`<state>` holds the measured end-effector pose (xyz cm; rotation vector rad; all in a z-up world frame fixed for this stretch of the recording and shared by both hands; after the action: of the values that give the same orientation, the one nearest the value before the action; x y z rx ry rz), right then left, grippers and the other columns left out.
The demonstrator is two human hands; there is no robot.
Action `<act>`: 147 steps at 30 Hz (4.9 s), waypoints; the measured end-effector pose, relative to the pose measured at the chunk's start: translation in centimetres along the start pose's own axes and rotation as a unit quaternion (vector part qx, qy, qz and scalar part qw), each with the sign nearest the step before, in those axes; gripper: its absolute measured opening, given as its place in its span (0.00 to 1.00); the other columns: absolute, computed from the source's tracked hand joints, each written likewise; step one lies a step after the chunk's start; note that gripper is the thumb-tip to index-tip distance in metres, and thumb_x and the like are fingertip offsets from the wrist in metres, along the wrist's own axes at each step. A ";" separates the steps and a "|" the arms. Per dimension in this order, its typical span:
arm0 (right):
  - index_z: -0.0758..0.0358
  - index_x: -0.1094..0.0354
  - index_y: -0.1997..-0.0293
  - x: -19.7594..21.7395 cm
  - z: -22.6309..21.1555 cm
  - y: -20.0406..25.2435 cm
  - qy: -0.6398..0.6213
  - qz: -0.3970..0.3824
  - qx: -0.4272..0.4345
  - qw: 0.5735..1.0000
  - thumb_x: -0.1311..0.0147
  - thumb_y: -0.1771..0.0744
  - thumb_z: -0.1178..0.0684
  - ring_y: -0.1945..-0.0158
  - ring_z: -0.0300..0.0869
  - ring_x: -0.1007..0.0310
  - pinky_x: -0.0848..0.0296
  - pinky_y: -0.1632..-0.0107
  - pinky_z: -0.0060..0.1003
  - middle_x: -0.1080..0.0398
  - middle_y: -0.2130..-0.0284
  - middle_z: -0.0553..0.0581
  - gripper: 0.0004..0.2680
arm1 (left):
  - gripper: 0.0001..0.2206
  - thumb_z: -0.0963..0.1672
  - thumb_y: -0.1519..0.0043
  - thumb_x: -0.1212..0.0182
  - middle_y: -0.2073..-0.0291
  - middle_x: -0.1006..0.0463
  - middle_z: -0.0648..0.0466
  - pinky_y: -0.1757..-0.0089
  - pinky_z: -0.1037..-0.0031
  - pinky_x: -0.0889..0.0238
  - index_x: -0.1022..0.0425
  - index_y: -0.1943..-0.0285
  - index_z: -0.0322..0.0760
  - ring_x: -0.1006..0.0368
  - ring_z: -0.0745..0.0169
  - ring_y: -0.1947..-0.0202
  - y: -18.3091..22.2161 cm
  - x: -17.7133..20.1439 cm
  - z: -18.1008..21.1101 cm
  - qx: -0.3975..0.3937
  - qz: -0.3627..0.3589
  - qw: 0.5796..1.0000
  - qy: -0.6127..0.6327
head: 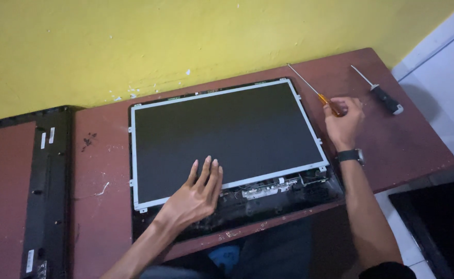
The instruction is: Disassembling a laptop or monitor by removing screws and disconnecting internal components
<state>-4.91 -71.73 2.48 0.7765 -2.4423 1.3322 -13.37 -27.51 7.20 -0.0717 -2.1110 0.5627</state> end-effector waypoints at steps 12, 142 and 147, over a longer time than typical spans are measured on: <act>0.64 0.23 0.56 -0.4 1.4 -0.1 -0.017 -0.012 0.095 0.995 0.36 0.34 0.60 0.55 0.53 0.29 0.30 0.55 0.46 0.27 0.58 0.62 0.05 | 0.23 0.46 0.30 0.60 0.36 0.29 0.36 0.45 0.59 0.31 0.35 0.31 0.23 0.30 0.44 0.36 -1.7 3.8 -2.9 0.021 -0.052 0.994 -0.094; 0.70 0.32 0.68 12.9 -19.8 3.1 -0.706 -0.090 -0.175 0.680 0.51 0.31 0.61 0.79 0.51 0.24 0.23 0.76 0.38 0.27 0.77 0.66 0.07 | 0.18 0.53 0.27 0.38 0.76 0.27 0.58 0.73 0.71 0.46 0.28 0.67 0.43 0.37 0.60 0.79 -10.6 14.2 -9.5 0.224 0.079 0.970 -0.052; 0.63 0.27 0.72 12.1 -23.9 4.4 -0.402 -0.329 0.064 0.852 0.40 0.34 0.59 0.68 0.40 0.23 0.26 0.62 0.33 0.23 0.71 0.54 0.05 | 0.09 0.47 0.31 0.32 0.70 0.22 0.57 0.66 0.67 0.34 0.24 0.58 0.41 0.26 0.58 0.72 -11.3 14.9 -10.9 0.187 0.087 0.978 0.039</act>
<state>-18.09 -53.84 18.07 2.3278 -2.1734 0.9877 -11.45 -29.79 28.67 -0.0644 -1.9011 1.0363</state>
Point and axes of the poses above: each hand's wrist, its own y-axis away from the middle knuckle, its own x-axis out of the back of the hand, z = x × y, the point moved 5 cm from there along -y, towards the middle knuckle
